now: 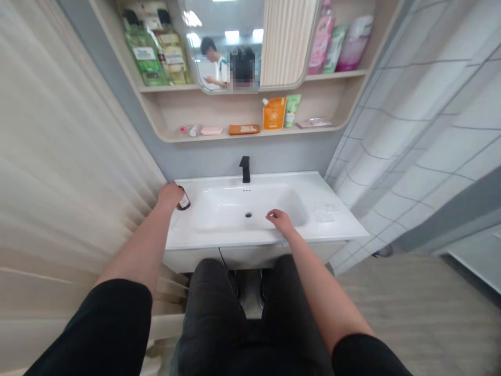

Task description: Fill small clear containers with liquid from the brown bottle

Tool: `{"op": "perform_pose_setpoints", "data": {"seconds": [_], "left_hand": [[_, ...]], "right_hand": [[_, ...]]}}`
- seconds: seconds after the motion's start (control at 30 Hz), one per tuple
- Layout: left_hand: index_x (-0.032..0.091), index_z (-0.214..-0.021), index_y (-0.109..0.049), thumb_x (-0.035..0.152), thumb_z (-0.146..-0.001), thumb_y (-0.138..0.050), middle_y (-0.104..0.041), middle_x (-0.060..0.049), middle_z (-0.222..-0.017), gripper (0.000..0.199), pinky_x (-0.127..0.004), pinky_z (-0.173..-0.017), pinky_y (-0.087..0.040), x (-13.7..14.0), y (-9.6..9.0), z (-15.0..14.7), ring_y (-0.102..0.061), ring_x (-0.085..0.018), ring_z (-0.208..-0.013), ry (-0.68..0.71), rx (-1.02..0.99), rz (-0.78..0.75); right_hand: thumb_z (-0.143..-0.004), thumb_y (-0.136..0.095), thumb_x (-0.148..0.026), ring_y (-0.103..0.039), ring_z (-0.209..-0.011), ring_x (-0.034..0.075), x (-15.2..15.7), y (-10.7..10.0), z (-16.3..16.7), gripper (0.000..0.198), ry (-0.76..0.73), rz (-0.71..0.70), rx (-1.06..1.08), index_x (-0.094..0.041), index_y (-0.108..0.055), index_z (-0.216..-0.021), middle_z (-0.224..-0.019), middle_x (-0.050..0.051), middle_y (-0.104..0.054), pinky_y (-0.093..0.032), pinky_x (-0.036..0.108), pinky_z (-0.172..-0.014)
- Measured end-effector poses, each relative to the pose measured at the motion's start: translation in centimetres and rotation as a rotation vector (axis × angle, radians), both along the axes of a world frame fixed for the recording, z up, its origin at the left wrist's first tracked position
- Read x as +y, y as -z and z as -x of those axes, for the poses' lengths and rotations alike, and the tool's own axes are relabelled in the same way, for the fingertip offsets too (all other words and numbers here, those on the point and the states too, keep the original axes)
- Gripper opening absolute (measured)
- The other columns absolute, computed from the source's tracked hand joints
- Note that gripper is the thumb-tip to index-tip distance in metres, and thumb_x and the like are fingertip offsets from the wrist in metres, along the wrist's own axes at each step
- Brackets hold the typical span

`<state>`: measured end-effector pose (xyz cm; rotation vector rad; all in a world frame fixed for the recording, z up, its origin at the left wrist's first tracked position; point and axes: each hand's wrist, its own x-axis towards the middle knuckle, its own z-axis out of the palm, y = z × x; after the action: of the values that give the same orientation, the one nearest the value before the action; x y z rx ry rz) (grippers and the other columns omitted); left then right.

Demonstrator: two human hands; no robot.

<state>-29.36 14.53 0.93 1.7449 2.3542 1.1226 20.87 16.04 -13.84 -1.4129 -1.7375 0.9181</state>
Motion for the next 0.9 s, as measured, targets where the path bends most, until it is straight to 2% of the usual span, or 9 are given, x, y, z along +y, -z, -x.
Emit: {"op": "perform_pose_setpoints", "data": {"seconds": [0.1, 0.2, 0.3, 0.43, 0.53, 0.67, 0.77, 0.83, 0.9], "left_hand": [[0.018, -0.068, -0.053, 0.009, -0.089, -0.073, -0.067, -0.008, -0.074, 0.03, -0.052, -0.109, -0.048, 0.2, -0.4, 0.5, -0.068, -0.033, -0.112, -0.146, -0.005, 0.103], [0.011, -0.085, -0.066, 0.011, -0.087, -0.076, -0.076, -0.014, -0.089, 0.01, -0.054, -0.108, -0.048, -0.2, -0.7, 0.6, -0.068, -0.035, -0.113, -0.166, 0.006, 0.09], [0.01, -0.111, -0.075, 0.02, -0.088, -0.079, -0.081, -0.018, -0.107, 0.025, -0.049, -0.107, -0.05, -1.1, -0.7, -0.5, -0.07, -0.035, -0.115, -0.15, 0.037, 0.063], [0.021, -0.133, -0.077, 0.031, -0.089, -0.08, -0.082, -0.015, -0.122, 0.045, -0.047, -0.102, -0.053, -3.1, -0.2, -4.3, -0.074, -0.037, -0.115, -0.071, 0.061, -0.011], [0.025, -0.133, -0.079, 0.036, -0.09, -0.081, -0.083, -0.011, -0.124, 0.044, -0.045, -0.1, -0.054, -5.1, 0.4, -8.5, -0.076, -0.036, -0.111, 0.031, -0.001, -0.098], [0.027, -0.124, -0.083, 0.039, -0.086, -0.088, -0.084, -0.009, -0.11, 0.041, -0.042, -0.091, -0.057, -7.3, 2.1, -14.6, -0.078, -0.031, -0.095, 0.194, -0.162, -0.163], [0.028, -0.122, -0.084, 0.036, -0.084, -0.09, -0.084, -0.007, -0.102, 0.039, -0.04, -0.088, -0.06, -8.3, 3.6, -18.7, -0.078, -0.028, -0.091, 0.309, -0.253, -0.15], [0.028, -0.123, -0.083, 0.032, -0.085, -0.088, -0.084, -0.006, -0.103, 0.038, -0.039, -0.092, -0.062, -8.7, 4.4, -20.9, -0.079, -0.026, -0.094, 0.374, -0.293, -0.119], [0.027, -0.125, -0.083, 0.029, -0.087, -0.086, -0.084, -0.006, -0.11, 0.038, -0.039, -0.098, -0.063, -8.8, 5.1, -22.5, -0.079, -0.024, -0.099, 0.415, -0.327, -0.104]], "right_hand": [[-0.081, -0.072, -0.045, -0.063, -0.068, 0.022, 0.0, 0.1, 0.0, 0.022, -0.012, -0.019, -0.017, -0.025, -0.078, -0.088, -0.072, 0.0, -0.071, -0.044, 0.031, -0.066], [-0.082, -0.073, -0.042, -0.063, -0.068, 0.022, 0.0, 0.0, 0.2, 0.019, -0.011, -0.02, -0.031, -0.025, -0.079, -0.087, -0.073, 0.001, -0.072, -0.044, 0.031, -0.066], [-0.083, -0.074, -0.039, -0.063, -0.069, 0.022, 0.0, -0.1, 0.3, 0.016, -0.016, -0.028, -0.059, -0.025, -0.079, -0.087, -0.074, 0.002, -0.073, -0.045, 0.032, -0.068], [-0.083, -0.075, -0.038, -0.063, -0.068, 0.022, 0.0, -0.1, 0.4, 0.014, -0.006, -0.042, -0.078, -0.025, -0.078, -0.086, -0.069, 0.0, -0.07, -0.048, 0.032, -0.07], [-0.082, -0.079, -0.039, -0.065, -0.072, 0.022, -0.5, -0.5, 0.6, 0.017, -0.039, -0.054, -0.082, -0.025, -0.079, -0.093, -0.075, 0.0, -0.072, -0.052, 0.033, -0.076], [-0.076, -0.091, -0.04, -0.072, -0.092, 0.023, -2.6, -1.4, 2.2, 0.057, -0.243, -0.086, 0.041, -0.028, -0.075, -0.13, -0.114, 0.005, -0.08, -0.058, 0.038, -0.089], [-0.068, -0.1, -0.045, -0.07, -0.127, 0.03, -4.4, -2.0, 4.8, 0.1, -0.436, -0.08, 0.219, -0.033, -0.057, -0.158, -0.153, 0.012, -0.067, -0.059, 0.043, -0.102], [-0.062, -0.103, -0.048, -0.065, -0.137, 0.033, -5.2, -2.3, 6.7, 0.113, -0.522, -0.057, 0.322, -0.033, -0.051, -0.162, -0.16, 0.014, -0.061, -0.057, 0.047, -0.11], [-0.061, -0.105, -0.048, -0.069, -0.131, 0.034, -5.4, -2.5, 8.2, 0.109, -0.585, -0.017, 0.416, -0.028, -0.056, -0.156, -0.153, 0.015, -0.066, -0.057, 0.05, -0.111]]}}
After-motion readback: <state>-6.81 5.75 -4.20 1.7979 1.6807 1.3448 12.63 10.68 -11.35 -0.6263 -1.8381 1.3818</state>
